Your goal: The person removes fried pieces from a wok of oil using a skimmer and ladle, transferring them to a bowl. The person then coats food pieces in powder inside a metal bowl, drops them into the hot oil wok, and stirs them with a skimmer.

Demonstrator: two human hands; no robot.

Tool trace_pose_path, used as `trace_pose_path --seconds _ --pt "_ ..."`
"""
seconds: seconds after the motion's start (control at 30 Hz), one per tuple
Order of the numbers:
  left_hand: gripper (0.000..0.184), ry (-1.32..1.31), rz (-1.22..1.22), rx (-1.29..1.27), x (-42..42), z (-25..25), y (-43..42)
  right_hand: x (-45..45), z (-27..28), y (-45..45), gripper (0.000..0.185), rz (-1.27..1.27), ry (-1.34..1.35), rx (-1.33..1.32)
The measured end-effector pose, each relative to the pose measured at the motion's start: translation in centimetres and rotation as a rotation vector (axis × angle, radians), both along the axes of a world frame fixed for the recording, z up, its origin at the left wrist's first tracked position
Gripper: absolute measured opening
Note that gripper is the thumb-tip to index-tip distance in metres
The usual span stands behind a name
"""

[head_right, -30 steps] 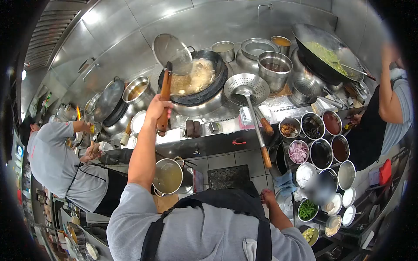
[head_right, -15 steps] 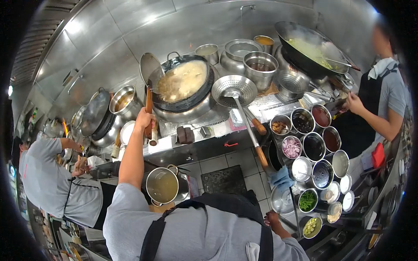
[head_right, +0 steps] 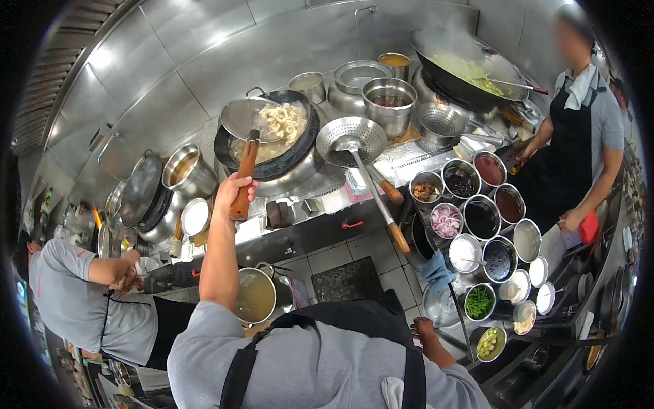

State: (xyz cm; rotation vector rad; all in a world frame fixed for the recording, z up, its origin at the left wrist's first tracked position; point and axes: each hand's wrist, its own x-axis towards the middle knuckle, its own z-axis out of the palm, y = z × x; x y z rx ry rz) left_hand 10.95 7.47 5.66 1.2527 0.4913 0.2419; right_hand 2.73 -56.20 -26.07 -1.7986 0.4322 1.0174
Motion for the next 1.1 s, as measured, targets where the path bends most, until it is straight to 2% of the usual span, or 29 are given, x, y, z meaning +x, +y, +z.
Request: trace_pose_path --seconds 0.13,0.33,0.4,0.5,0.57,0.7,0.8,0.9,0.97,1.1 --pt "0.029 0.091 0.068 0.415 -0.3 1.1 -2.5 2.0 -3.3 -0.5 0.020 0.133 -0.077 0.062" --pt "0.031 0.174 0.188 0.631 -1.3 1.3 -2.4 3.8 -5.1 -0.2 0.017 0.303 -0.157 0.108" --pt "0.031 0.159 0.195 0.562 -1.6 2.2 -2.1 4.7 -4.9 0.0 0.014 0.234 -0.081 0.105" --pt "0.031 0.174 0.239 0.531 -2.0 2.7 -0.3 5.6 -3.1 2.4 0.009 -0.046 0.094 0.105" --pt "0.029 0.205 0.278 0.571 -2.1 2.9 1.3 5.9 -2.1 2.9 0.008 -0.046 0.090 0.101" --pt "0.031 0.414 0.345 0.959 -2.7 2.2 5.6 6.0 -1.3 2.8 0.011 -0.058 0.125 0.068" --pt "0.032 0.446 0.365 1.027 -3.5 0.6 6.5 5.2 -3.4 1.5 0.016 -0.048 0.109 0.074" --pt "0.032 0.418 0.322 0.798 -4.7 -0.6 3.6 3.9 -3.5 0.5 0.018 0.089 0.014 0.049" --pt "0.031 0.343 0.206 0.535 -5.3 -0.8 1.6 2.7 -6.4 -0.9 0.018 0.219 -0.148 0.066" --pt "0.029 0.182 0.053 0.201 -5.2 0.5 -0.7 -0.7 -17.9 -4.5 0.019 0.425 -0.609 0.127"
